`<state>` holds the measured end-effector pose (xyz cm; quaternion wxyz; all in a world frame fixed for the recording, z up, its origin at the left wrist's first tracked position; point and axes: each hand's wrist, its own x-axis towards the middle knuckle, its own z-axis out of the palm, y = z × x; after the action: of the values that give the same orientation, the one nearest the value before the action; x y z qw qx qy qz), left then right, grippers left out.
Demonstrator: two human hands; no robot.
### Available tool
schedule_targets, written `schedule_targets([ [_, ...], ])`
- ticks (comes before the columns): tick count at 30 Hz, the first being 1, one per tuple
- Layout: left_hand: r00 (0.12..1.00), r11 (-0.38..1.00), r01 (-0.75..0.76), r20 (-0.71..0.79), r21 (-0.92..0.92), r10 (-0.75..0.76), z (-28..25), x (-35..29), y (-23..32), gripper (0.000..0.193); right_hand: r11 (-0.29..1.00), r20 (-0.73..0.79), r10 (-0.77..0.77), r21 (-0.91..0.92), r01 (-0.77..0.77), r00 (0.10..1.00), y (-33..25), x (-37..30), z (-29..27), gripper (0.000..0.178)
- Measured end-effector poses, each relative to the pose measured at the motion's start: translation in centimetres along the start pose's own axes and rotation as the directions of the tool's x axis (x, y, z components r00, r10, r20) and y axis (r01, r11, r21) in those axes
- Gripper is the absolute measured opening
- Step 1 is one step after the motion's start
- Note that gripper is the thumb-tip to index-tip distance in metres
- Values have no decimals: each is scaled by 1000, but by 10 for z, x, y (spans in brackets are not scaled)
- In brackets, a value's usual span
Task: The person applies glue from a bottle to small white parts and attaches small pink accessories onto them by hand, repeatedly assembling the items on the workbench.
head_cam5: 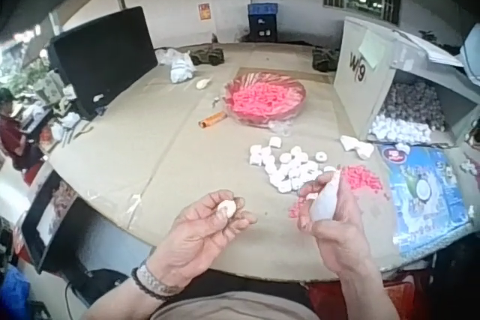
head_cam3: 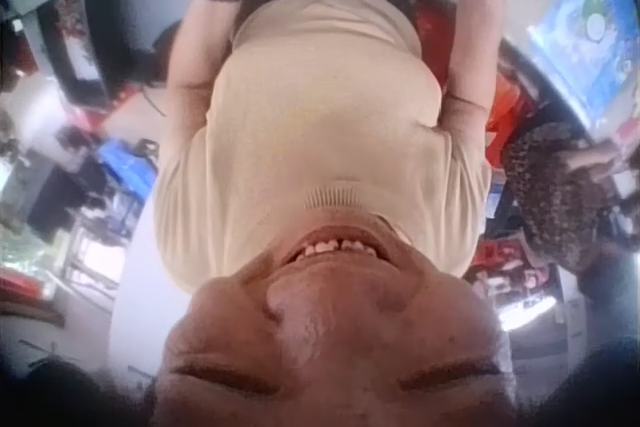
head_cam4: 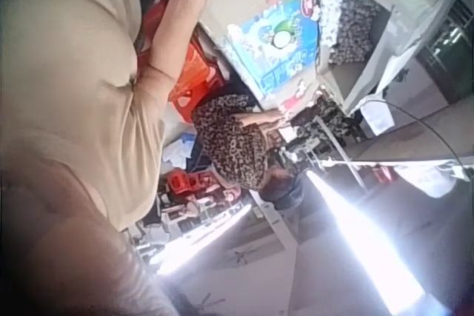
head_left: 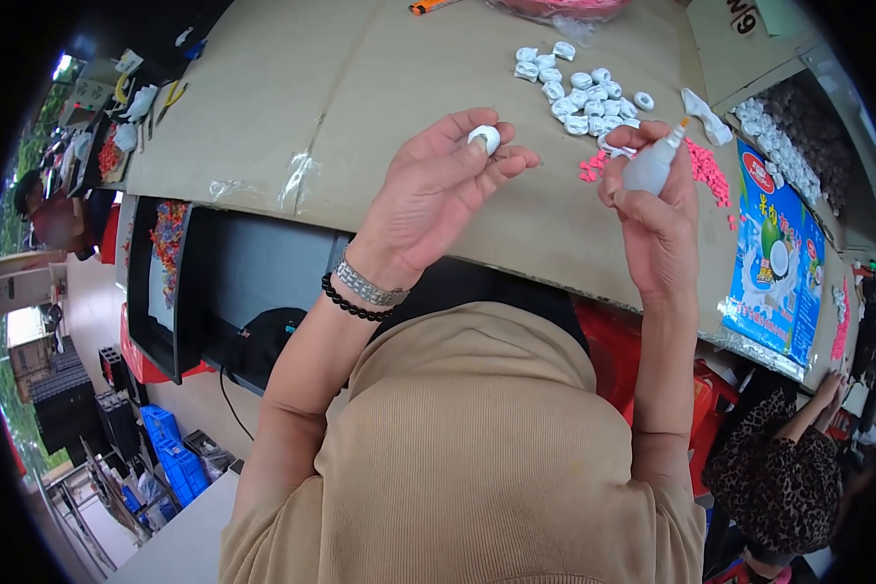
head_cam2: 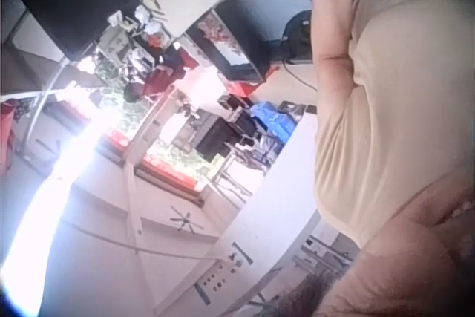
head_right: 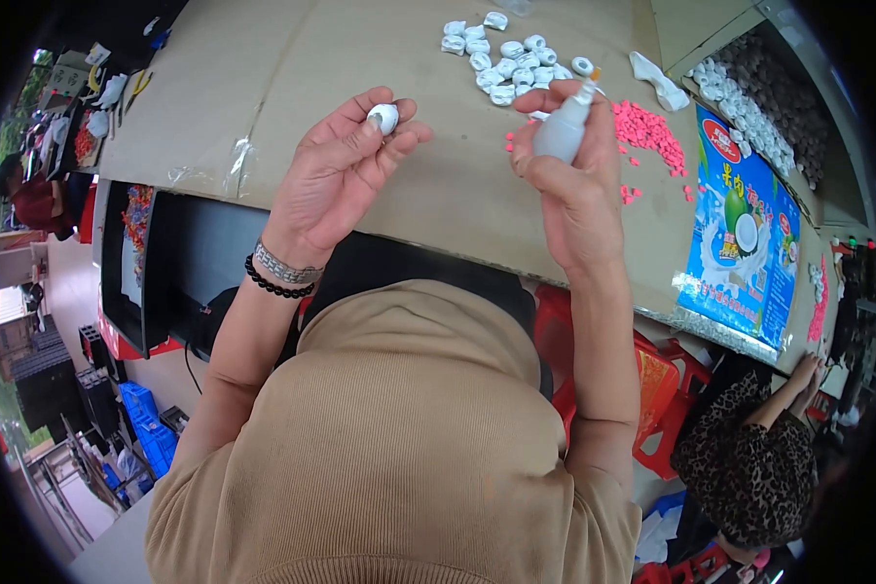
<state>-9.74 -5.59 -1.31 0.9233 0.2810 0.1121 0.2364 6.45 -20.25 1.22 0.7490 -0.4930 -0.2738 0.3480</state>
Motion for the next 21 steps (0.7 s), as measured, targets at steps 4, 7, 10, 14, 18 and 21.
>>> schedule_targets([
  [4, 996, 999, -19, 91, 48, 14, -1, 13, -5, 29, 996, 37, -42, -72, 44, 998, 0, 7, 3, 51],
  [7, 996, 977, -64, 72, 203, 50, -3, 23, -7, 33, 983, 43, -40, -178, 47, 998, 2, 14, 1, 44],
  [10, 999, 965, -38, 14, 261, 36, -6, 32, -8, 37, 957, 66, -101, -265, 115, 993, 8, 25, -6, 36],
  [14, 998, 991, 22, -55, 129, -15, -12, 45, -6, 35, 931, 8, -187, -318, 180, 982, 13, 38, -7, 34],
  [18, 997, 994, 36, -78, 103, -28, -14, 53, -9, 36, 972, -95, -178, -171, 160, 979, 19, 38, -7, 33],
  [21, 994, 995, 5, -108, 104, 6, -9, 57, -8, 35, 975, -156, -213, -104, 198, 965, 21, 44, 1, 31],
])
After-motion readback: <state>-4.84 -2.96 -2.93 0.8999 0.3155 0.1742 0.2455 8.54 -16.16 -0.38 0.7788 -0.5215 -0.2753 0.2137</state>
